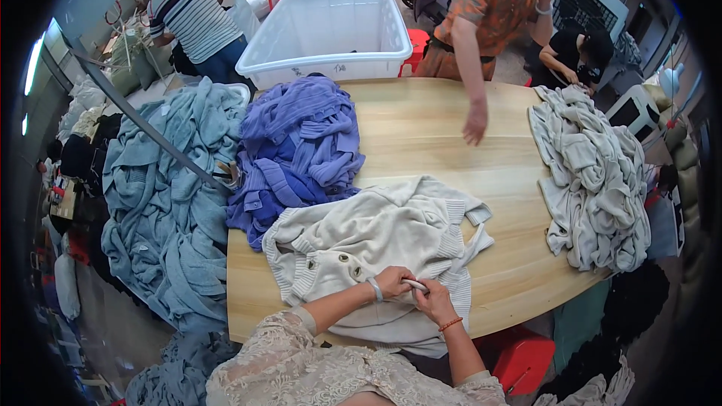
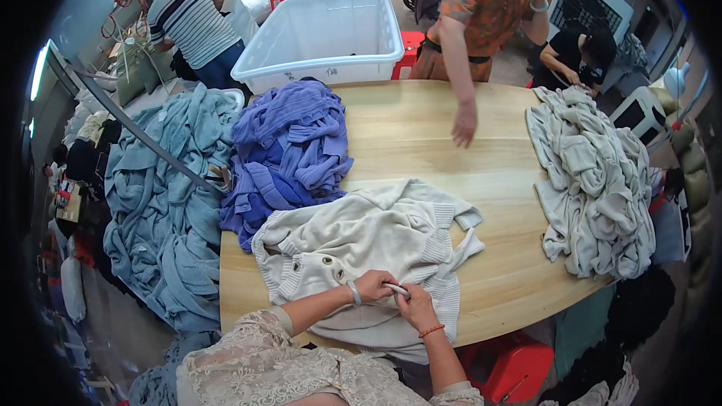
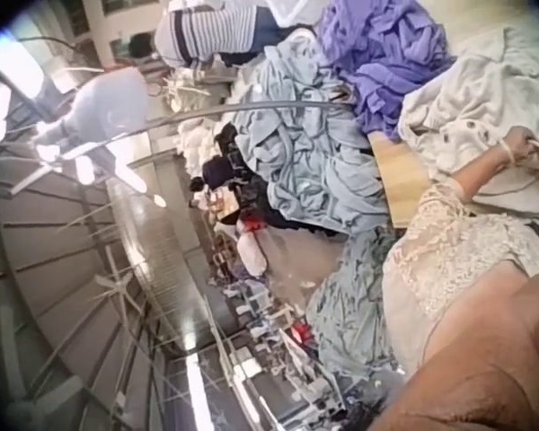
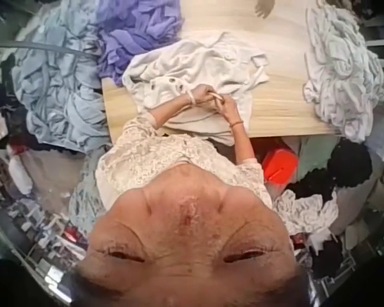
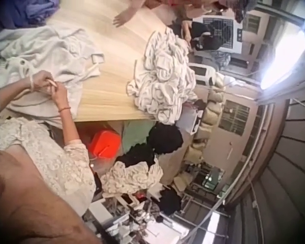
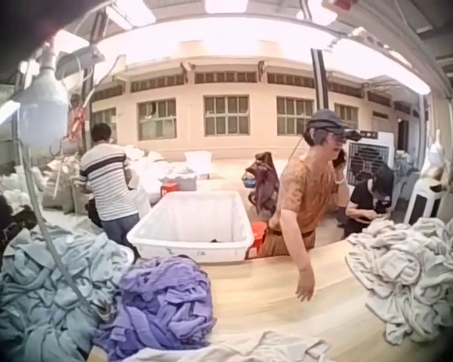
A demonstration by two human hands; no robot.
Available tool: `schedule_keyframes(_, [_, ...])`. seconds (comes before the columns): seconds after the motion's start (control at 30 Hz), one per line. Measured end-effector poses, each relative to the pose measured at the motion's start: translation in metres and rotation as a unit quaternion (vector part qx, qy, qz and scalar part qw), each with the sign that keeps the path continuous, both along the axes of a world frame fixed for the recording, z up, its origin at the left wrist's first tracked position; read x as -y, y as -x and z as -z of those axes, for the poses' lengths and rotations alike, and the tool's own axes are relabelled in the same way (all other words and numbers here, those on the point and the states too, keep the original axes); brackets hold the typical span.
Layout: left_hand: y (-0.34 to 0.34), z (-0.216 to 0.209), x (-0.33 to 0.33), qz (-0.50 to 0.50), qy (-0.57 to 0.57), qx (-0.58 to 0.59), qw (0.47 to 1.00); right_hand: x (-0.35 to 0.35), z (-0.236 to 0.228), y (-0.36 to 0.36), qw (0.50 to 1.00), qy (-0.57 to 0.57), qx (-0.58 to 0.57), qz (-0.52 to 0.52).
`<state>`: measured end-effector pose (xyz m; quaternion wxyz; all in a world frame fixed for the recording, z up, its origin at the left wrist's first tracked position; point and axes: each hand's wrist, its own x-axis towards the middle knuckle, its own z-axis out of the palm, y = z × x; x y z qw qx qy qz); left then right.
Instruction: Inspecting a knit sweater, trimming loose threads with scissors, and fastening the buttons on a workbench.
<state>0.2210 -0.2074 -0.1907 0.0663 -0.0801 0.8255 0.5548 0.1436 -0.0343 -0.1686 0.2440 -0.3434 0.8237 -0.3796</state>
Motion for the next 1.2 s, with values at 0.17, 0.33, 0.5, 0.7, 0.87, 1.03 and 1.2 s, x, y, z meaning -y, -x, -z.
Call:
schedule_keyframes(0.17, [-0.005,0.0,0.008,-0.017,0.005,-0.033,0.999,0.005,-0.003,0.012,0.997,-0.001,0.062,-0.051])
schedule_keyframes(0.33, [-0.008,0.002,0.022,0.013,-0.002,-0.02,1.0,0.014,-0.014,0.001,0.992,-0.015,0.125,-0.005])
schedule_keyframes(0.5, [-0.017,0.002,0.029,0.031,-0.047,-0.003,0.998,0.015,-0.005,-0.008,0.999,0.013,0.013,-0.034])
schedule_keyframes(0.7, [-0.026,0.005,0.031,0.02,-0.028,-0.001,0.999,0.017,-0.017,-0.015,0.997,-0.009,0.009,-0.075])
schedule_keyframes(0.87, [-0.032,0.006,0.05,-0.061,0.178,-0.031,0.982,0.018,-0.024,-0.006,0.972,-0.195,-0.079,-0.108])
schedule_keyframes(1.03, [-0.011,-0.015,0.041,-0.045,0.398,-0.123,0.908,0.005,-0.005,-0.006,0.978,-0.171,-0.104,-0.051])
schedule_keyframes(1.2, [0.019,-0.014,-0.001,0.09,0.193,-0.155,0.965,-0.006,0.005,-0.017,0.984,-0.144,-0.106,-0.019])
